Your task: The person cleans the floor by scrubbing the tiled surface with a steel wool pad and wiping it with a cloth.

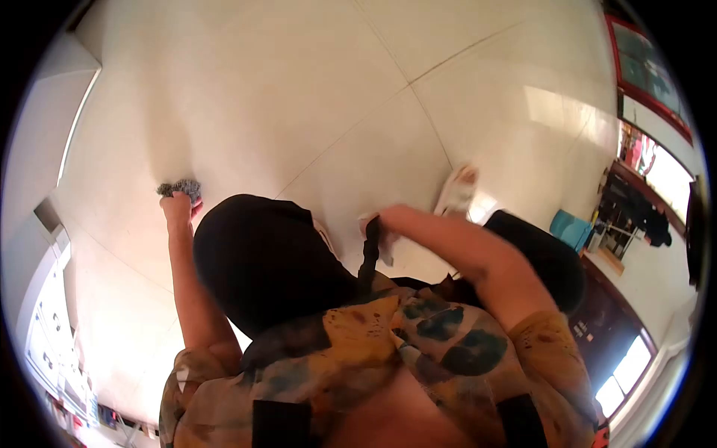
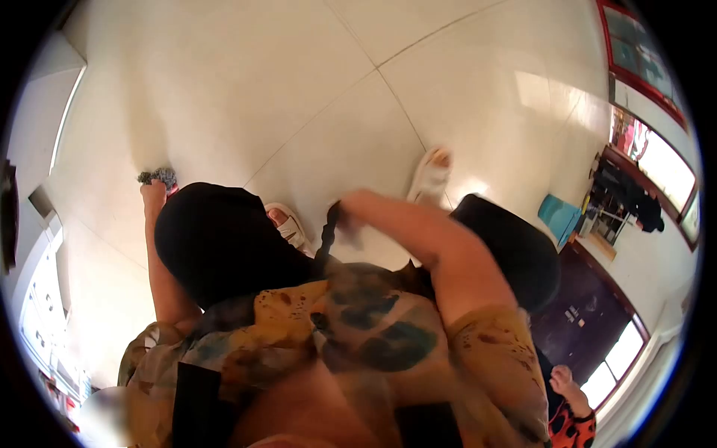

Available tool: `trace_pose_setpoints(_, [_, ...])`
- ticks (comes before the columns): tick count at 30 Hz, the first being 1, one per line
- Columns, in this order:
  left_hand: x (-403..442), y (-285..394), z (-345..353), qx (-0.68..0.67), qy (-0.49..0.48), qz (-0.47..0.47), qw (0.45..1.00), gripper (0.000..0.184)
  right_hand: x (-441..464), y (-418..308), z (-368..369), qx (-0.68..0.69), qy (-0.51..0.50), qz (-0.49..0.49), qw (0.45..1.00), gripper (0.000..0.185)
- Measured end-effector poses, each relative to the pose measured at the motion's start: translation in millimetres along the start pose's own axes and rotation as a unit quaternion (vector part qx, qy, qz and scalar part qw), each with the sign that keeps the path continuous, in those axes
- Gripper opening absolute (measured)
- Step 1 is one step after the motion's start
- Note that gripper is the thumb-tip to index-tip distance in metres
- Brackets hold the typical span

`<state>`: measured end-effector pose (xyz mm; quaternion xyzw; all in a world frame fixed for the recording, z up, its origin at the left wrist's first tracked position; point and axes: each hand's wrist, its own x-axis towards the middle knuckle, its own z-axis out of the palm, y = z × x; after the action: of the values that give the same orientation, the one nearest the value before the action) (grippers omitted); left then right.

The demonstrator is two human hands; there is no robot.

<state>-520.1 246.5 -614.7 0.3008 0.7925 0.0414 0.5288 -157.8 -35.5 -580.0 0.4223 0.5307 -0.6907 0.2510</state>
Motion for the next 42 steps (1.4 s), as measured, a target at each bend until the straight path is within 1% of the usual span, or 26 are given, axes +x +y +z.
trace_pose_setpoints(2, [12,-6,-1,-0.034,-0.014,-0.009,0.999,0.034,72,16,-61,0.081,-0.201,-0.005,0.976,0.026])
trace_pose_setpoints(3, [12,-6,0,-0.039,-0.008,-0.007,0.999,0.034,6,-53,-137,-0.081,-0.099,0.004,0.992,0.036])
trace_pose_setpoints(4, [12,-10,3,-0.042,0.0,-0.004,0.999,0.034,-41,-88,-186,-0.097,-0.02,-0.068,0.993,0.045])
trace_pose_setpoints(5, [9,-10,3,-0.037,0.006,-0.003,0.999,0.034,-60,-98,-224,-0.097,-0.002,-0.063,0.993,0.052])
trace_pose_setpoints(7, [-1,-6,6,-0.046,0.03,0.011,0.998,0.032,-108,-100,-272,-0.031,0.091,-0.05,0.994,0.052])
trace_pose_setpoints(9, [5,-13,4,-0.065,0.032,0.033,0.997,0.03,-155,-84,-276,0.082,0.25,-0.08,0.961,0.048])
trace_pose_setpoints(11, [14,-28,-8,-0.118,-0.029,0.06,0.991,0.027,-189,-55,-262,0.123,0.295,-0.085,0.944,0.044])
trace_pose_setpoints(13, [12,-36,-16,-0.134,-0.036,0.068,0.988,0.026,-205,-7,-238,0.136,0.326,-0.105,0.929,0.043])
trace_pose_setpoints(15, [8,-45,-23,-0.109,-0.069,0.085,0.988,0.024,-216,48,-200,0.17,0.348,-0.102,0.917,0.043])
trace_pose_setpoints(16, [-6,-45,-22,-0.116,-0.091,0.1,0.984,0.022,-227,69,-181,0.219,0.328,-0.07,0.916,0.043])
trace_pose_setpoints(17, [-14,-41,-24,-0.138,-0.108,0.083,0.981,0.021,-234,84,-162,0.27,0.305,-0.041,0.912,0.043])
trace_pose_setpoints(20, [-27,-14,-31,-0.204,-0.234,0.096,0.946,0.021,-237,122,-100,0.384,0.327,-0.036,0.863,0.043])
trace_pose_setpoints(23, [-42,73,-15,-0.137,-0.275,0.185,0.933,0.024,-238,138,-51,0.494,0.396,-0.046,0.773,0.043])
trace_pose_setpoints(24, [-67,113,1,-0.098,-0.291,0.22,0.926,0.025,-230,143,-37,0.534,0.413,-0.074,0.734,0.042])
trace_pose_setpoints(26, [-128,181,39,-0.009,-0.328,0.289,0.9,0.026,-225,143,-9,0.541,0.42,-0.06,0.726,0.042])
trace_pose_setpoints(28, [-188,229,81,0.074,-0.354,0.335,0.87,0.027,-225,144,22,0.559,0.431,-0.061,0.706,0.042])
trace_pose_setpoints(31, [-277,249,148,0.172,-0.381,0.398,0.817,0.027,-231,156,86,0.56,0.517,0.057,0.645,0.042])
trace_pose_setpoints(33, [-310,233,188,0.179,-0.452,0.391,0.782,0.026,-246,142,133,0.468,0.513,0.211,0.688,0.04])
trace_pose_setpoints(34, [-324,219,206,0.199,-0.478,0.395,0.759,0.025,-219,153,179,0.345,0.5,0.259,0.751,0.036])
trace_pose_setpoints(35, [-338,205,219,0.213,-0.515,0.373,0.741,0.022,-191,146,234,0.231,0.498,0.278,0.788,0.027])
trace_pose_setpoints(36, [-341,188,233,0.227,-0.539,0.364,0.725,0.019,-201,97,260,0.287,0.492,0.286,0.771,0.025])
trace_pose_setpoints(37, [-326,168,246,0.232,-0.55,0.326,0.733,0.022,-198,60,291,0.32,0.467,0.295,0.77,0.025])
trace_pose_setpoints(38, [-323,158,252,0.327,-0.509,0.366,0.707,0.021,-192,33,319,0.346,0.428,0.304,0.778,0.025])
trace_pose_setpoints(39, [-322,148,251,0.404,-0.446,0.445,0.663,0.02,-188,1,344,0.375,0.388,0.312,0.782,0.025])
trace_pose_setpoints(41, [-309,145,243,0.445,-0.349,0.679,0.469,0.02,-182,-54,378,0.426,0.321,0.321,0.783,0.026])
trace_pose_setpoints(42, [-305,148,237,0.459,-0.355,0.674,0.457,0.02,-180,-71,387,0.447,0.3,0.324,0.778,0.026])
